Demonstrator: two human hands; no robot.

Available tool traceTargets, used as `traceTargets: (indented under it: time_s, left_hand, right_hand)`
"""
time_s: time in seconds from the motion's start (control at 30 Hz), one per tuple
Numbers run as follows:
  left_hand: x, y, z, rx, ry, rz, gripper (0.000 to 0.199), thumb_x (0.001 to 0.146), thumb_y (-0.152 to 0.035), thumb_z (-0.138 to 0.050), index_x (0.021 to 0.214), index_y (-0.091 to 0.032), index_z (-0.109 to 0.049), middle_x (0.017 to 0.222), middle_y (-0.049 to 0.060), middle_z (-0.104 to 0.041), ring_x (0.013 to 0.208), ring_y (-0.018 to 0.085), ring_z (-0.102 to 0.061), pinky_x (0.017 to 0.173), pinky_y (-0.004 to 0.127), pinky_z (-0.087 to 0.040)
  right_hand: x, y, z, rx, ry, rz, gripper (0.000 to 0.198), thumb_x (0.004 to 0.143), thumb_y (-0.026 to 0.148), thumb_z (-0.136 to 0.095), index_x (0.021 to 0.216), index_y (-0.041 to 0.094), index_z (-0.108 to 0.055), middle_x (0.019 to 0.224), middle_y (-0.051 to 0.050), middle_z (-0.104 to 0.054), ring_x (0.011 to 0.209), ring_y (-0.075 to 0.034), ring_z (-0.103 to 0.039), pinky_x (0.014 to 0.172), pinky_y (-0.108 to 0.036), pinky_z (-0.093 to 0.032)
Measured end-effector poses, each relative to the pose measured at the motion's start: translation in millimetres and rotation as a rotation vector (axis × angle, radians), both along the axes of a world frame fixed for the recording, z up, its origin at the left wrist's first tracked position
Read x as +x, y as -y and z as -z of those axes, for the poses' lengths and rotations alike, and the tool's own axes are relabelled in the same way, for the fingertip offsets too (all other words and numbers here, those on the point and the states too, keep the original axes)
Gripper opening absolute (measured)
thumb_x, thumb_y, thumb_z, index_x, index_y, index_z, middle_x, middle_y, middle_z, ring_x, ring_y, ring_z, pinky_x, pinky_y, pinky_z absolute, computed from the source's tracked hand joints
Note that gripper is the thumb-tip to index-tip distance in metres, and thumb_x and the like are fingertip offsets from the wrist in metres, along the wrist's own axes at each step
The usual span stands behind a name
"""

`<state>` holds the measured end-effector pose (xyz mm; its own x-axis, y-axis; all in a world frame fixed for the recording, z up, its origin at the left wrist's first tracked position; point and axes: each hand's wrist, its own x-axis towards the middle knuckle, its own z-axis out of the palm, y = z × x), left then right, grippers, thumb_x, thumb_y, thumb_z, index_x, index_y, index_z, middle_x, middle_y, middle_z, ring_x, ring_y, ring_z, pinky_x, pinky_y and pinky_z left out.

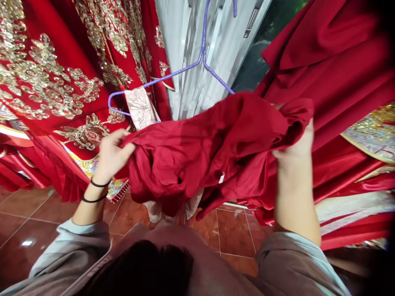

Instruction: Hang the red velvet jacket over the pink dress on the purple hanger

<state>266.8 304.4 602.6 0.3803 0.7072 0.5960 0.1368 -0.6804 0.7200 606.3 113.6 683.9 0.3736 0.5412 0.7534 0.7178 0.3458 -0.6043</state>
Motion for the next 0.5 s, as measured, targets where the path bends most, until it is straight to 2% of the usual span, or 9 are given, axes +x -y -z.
traceTargets:
  time_s: [0.07, 0.1, 0.2, 0.27, 0.33, 0.37, 0.4, 0.43, 0.5]
  left_hand:
    - [-15.5, -10.8, -18.8, 0.158, 0.177, -0.209, 0.007, 0.064, -0.016, -0.061, 0.067, -0.014, -0.055, 0.063, -0.004, -0.053, 0.059, 0.008, -0.043, 0.058, 0.020, -0.034]
    - [-20.5, -16.1, -28.4, 0.236, 0.259, -0.276, 0.008, 0.061, -0.013, -0.060, 0.066, -0.014, -0.053, 0.063, -0.005, -0.051, 0.059, 0.007, -0.041, 0.057, 0.020, -0.032]
    - [-23.7, -29.6, -53.6, 0.364, 0.411, -0.365, 0.012, 0.056, -0.004, -0.054, 0.061, -0.014, -0.048, 0.059, -0.007, -0.043, 0.057, 0.005, -0.034, 0.056, 0.019, -0.025]
    - [-17.4, -33.6, -63.6, 0.285, 0.430, -0.339, 0.013, 0.057, -0.001, -0.050, 0.058, -0.014, -0.048, 0.056, -0.007, -0.042, 0.054, 0.005, -0.032, 0.054, 0.019, -0.023]
    - [-6.2, -31.4, -65.8, 0.061, 0.454, -0.255, 0.013, 0.060, -0.001, -0.049, 0.057, -0.014, -0.050, 0.052, -0.007, -0.043, 0.051, 0.005, -0.032, 0.052, 0.020, -0.023]
    - [0.5, -27.9, -64.3, -0.070, 0.476, -0.192, 0.012, 0.061, -0.003, -0.051, 0.057, -0.014, -0.052, 0.051, -0.006, -0.044, 0.050, 0.005, -0.032, 0.051, 0.020, -0.024]
    - [7.3, -23.0, -61.7, -0.182, 0.497, -0.123, 0.010, 0.063, -0.006, -0.054, 0.057, -0.014, -0.053, 0.051, -0.006, -0.045, 0.050, 0.006, -0.034, 0.050, 0.020, -0.026]
    - [13.8, -17.0, -58.4, -0.254, 0.517, -0.060, 0.009, 0.064, -0.009, -0.058, 0.058, -0.014, -0.054, 0.051, -0.006, -0.046, 0.050, 0.006, -0.036, 0.050, 0.020, -0.028]
    - [24.0, -3.3, -52.1, -0.245, 0.537, 0.015, 0.012, 0.065, -0.015, -0.064, 0.058, -0.015, -0.055, 0.051, -0.005, -0.047, 0.052, 0.006, -0.038, 0.051, 0.019, -0.030]
  right_hand:
    - [12.2, 6.9, -7.1, 0.083, -0.140, -0.056, 0.025, 0.078, 0.037, -0.059, 0.062, 0.019, -0.061, 0.083, -0.015, -0.071, 0.081, -0.026, -0.069, 0.063, -0.039, -0.047]
    - [20.9, 8.2, -8.6, 0.098, -0.139, -0.001, 0.021, 0.074, 0.032, -0.063, 0.058, 0.018, -0.059, 0.075, -0.013, -0.069, 0.071, -0.022, -0.066, 0.059, -0.037, -0.044]
    - [45.7, 8.6, -4.5, 0.024, -0.035, 0.333, 0.013, 0.062, 0.010, -0.062, 0.054, 0.018, -0.056, 0.059, -0.006, -0.060, 0.054, -0.015, -0.054, 0.055, -0.033, -0.040]
    - [44.0, 10.0, 5.5, -0.062, 0.117, 0.557, 0.018, 0.059, 0.003, -0.052, 0.063, 0.017, -0.061, 0.066, -0.008, -0.064, 0.061, -0.018, -0.059, 0.062, -0.034, -0.046]
    - [15.4, 11.9, 24.3, 0.041, 0.329, 0.698, 0.035, 0.061, 0.003, -0.045, 0.086, 0.016, -0.067, 0.089, -0.013, -0.070, 0.085, -0.024, -0.067, 0.081, -0.041, -0.051]
    - [-8.1, 11.8, 38.0, 0.174, 0.436, 0.699, 0.042, 0.066, 0.005, -0.043, 0.099, 0.016, -0.066, 0.105, -0.015, -0.069, 0.104, -0.027, -0.065, 0.094, -0.046, -0.049]
    - [-35.2, 10.2, 54.7, 0.298, 0.467, 0.631, 0.041, 0.074, 0.008, -0.042, 0.107, 0.018, -0.063, 0.109, -0.014, -0.067, 0.111, -0.027, -0.063, 0.099, -0.048, -0.047]
    - [-63.4, 6.6, 73.6, 0.264, 0.485, 0.497, 0.039, 0.080, 0.015, -0.047, 0.117, 0.020, -0.059, 0.111, -0.012, -0.067, 0.112, -0.026, -0.062, 0.099, -0.047, -0.048]
    - [-111.7, -6.6, 113.6, -0.098, 0.476, 0.192, 0.059, 0.086, 0.038, -0.057, 0.139, 0.016, -0.044, 0.130, -0.018, -0.059, 0.124, -0.030, -0.056, 0.101, -0.050, -0.049]
